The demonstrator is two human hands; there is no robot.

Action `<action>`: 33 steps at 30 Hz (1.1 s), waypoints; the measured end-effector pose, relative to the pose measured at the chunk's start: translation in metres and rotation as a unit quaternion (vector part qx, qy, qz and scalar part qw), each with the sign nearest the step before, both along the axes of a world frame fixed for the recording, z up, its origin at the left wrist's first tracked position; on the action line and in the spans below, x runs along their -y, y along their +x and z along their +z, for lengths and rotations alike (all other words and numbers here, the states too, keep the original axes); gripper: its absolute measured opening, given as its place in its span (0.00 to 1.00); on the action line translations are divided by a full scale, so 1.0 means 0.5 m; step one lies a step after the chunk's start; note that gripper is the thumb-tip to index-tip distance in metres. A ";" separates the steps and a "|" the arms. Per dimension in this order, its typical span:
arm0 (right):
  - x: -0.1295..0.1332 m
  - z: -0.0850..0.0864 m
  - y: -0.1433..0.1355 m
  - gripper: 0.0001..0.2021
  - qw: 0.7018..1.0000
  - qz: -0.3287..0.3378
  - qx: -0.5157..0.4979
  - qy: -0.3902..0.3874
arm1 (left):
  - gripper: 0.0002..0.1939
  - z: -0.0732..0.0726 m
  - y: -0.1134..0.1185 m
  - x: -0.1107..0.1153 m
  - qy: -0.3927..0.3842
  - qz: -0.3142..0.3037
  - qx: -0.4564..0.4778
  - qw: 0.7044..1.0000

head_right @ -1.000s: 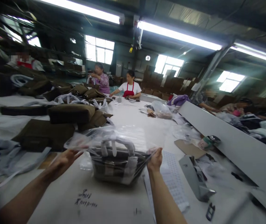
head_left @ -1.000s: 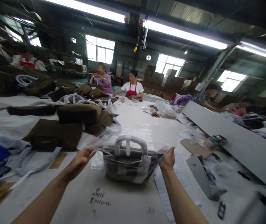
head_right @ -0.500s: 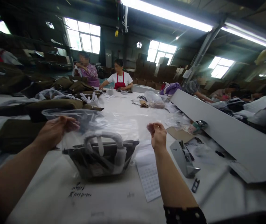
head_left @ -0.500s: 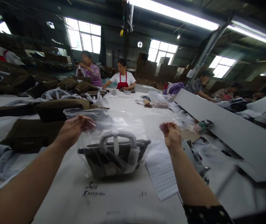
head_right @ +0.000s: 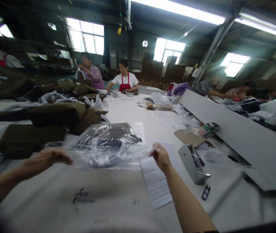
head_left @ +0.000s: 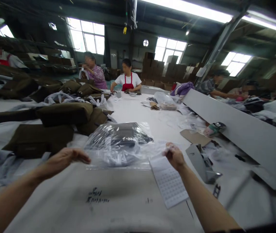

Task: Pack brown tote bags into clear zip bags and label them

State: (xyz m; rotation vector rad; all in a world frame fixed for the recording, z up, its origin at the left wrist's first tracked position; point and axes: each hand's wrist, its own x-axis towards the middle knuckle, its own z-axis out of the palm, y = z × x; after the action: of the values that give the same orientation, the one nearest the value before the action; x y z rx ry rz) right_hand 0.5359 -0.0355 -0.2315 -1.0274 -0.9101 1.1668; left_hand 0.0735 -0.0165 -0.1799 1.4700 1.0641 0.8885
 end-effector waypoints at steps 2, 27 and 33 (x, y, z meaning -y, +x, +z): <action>0.059 -0.106 -0.017 0.06 0.993 0.050 0.076 -0.071 | 0.27 -0.100 0.012 0.046 -0.083 -0.080 -0.027 0.993; 0.160 -0.239 -0.089 0.27 0.933 -0.017 0.341 -0.114 | 0.11 -0.281 0.145 -0.078 -0.040 0.320 -0.198 0.926; 0.238 -0.143 -0.119 0.27 0.833 -0.091 0.539 0.087 | 0.22 -0.279 0.042 -0.024 0.055 0.324 -0.250 0.911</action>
State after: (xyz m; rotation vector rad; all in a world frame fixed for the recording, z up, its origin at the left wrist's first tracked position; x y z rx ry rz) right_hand 0.4764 -0.1544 -0.3028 -1.5965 -1.6984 0.2321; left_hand 0.0947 -0.0043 -0.3191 1.4909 1.9893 1.0575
